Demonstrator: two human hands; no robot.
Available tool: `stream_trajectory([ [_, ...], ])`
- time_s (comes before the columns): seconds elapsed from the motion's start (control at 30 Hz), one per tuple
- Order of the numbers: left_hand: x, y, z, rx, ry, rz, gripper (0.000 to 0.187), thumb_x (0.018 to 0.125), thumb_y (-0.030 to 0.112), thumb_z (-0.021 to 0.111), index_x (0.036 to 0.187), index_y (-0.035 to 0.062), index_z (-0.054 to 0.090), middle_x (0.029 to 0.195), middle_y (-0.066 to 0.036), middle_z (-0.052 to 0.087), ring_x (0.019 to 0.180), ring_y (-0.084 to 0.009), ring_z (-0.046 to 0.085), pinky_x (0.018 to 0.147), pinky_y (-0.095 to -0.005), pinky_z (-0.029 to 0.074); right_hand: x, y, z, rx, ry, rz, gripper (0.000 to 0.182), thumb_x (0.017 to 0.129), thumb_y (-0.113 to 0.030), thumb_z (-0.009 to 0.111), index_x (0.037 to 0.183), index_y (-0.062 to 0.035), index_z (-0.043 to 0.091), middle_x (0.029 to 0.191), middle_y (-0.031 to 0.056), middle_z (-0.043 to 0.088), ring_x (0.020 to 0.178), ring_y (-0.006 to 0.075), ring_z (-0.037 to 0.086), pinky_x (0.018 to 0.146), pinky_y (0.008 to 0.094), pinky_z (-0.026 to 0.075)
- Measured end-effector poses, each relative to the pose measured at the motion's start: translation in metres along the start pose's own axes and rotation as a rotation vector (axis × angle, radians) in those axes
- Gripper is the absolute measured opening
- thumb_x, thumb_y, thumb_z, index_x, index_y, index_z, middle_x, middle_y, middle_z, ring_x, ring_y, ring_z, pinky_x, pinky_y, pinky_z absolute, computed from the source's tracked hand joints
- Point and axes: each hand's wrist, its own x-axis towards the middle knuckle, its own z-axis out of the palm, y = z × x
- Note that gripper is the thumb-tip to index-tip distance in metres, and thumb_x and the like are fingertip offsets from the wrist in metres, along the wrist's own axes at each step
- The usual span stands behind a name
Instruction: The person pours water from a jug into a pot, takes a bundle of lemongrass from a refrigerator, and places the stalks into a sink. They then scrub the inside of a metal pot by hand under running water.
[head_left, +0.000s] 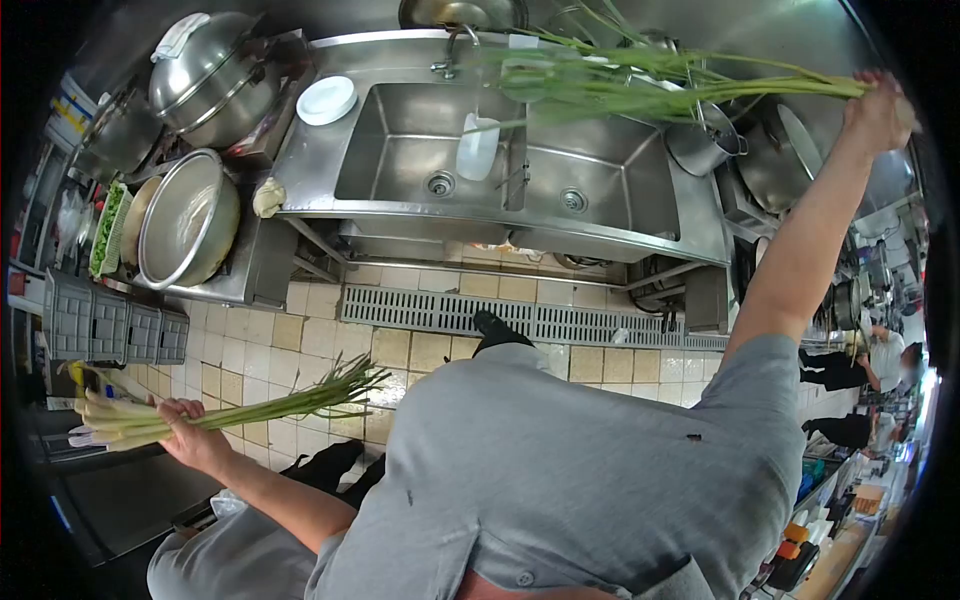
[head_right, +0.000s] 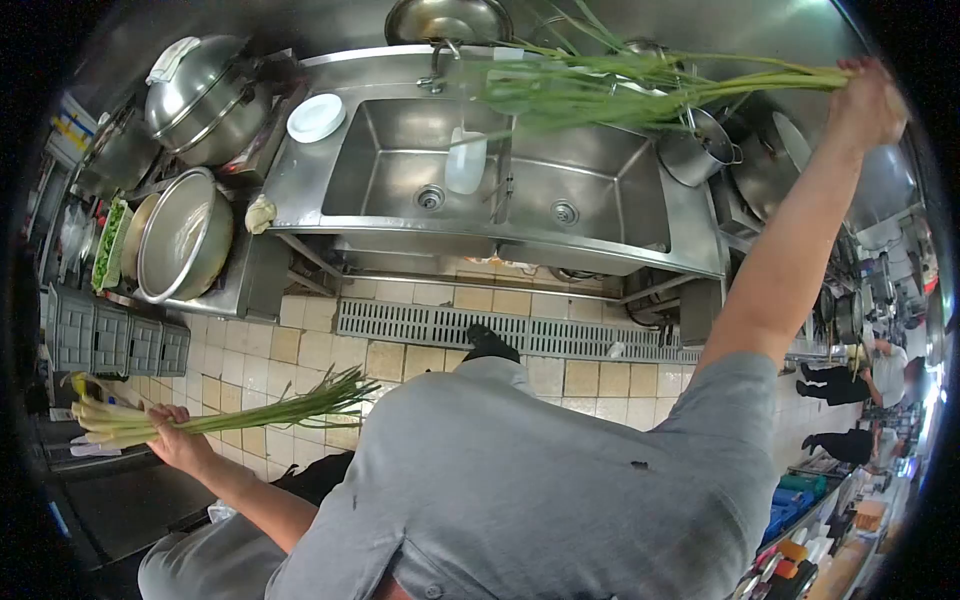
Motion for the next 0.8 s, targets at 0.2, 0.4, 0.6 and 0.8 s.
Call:
stream_trajectory([
  [0.2,-0.050,0.011,0.094,0.009,-0.033,0.059,0.043,0.104,0.014,0.060,0.140,-0.0023,0.044,0.075,0.000,0.042,0.064,-0.0080,0.041,0.056,-0.0256,0.036,-0.156,-0.020,0.101,-1.070,-0.564,-0.160,0.014,0.105,-0.014,0.049,0.109,-0.0022,0.055,0.086,0.0082,0.057,0.063,0.0193,0.055,0.061,0.0353,0.056],
  [0.4,-0.068,-0.027,0.167,0.000,0.188,-0.059,0.032,0.100,0.023,0.068,0.123,0.0035,0.057,0.078,-0.001,0.056,0.069,-0.0130,0.053,0.063,-0.0299,0.045,-0.380,0.213,0.121,-0.115,-1.422,0.040,0.032,0.095,-0.024,0.068,0.120,-0.0051,0.061,0.101,0.0158,0.071,0.093,0.0340,0.068,0.083,0.0441,0.053],
  [0.6,-0.099,0.034,0.258,-0.062,0.181,-0.013,0.020,0.102,0.024,0.065,0.107,0.0088,0.054,0.072,-0.001,0.050,0.066,-0.0166,0.056,0.060,-0.0334,0.049,-0.549,0.304,0.166,-0.334,-2.180,-0.025,0.052,0.083,-0.015,0.076,0.130,-0.0042,0.058,0.125,0.0257,0.064,0.117,0.0421,0.061,0.097,0.0472,0.051],
  [0.8,-0.162,0.024,0.295,0.151,0.278,-0.106,0.016,0.099,0.017,0.061,0.092,0.0053,0.054,0.070,-0.005,0.055,0.053,-0.0148,0.056,0.049,-0.0285,0.048,-0.502,0.063,0.245,0.959,-1.923,0.550,0.065,0.091,-0.020,0.074,0.147,-0.0022,0.048,0.146,0.0162,0.056,0.137,0.0269,0.051,0.112,0.0424,0.042],
])
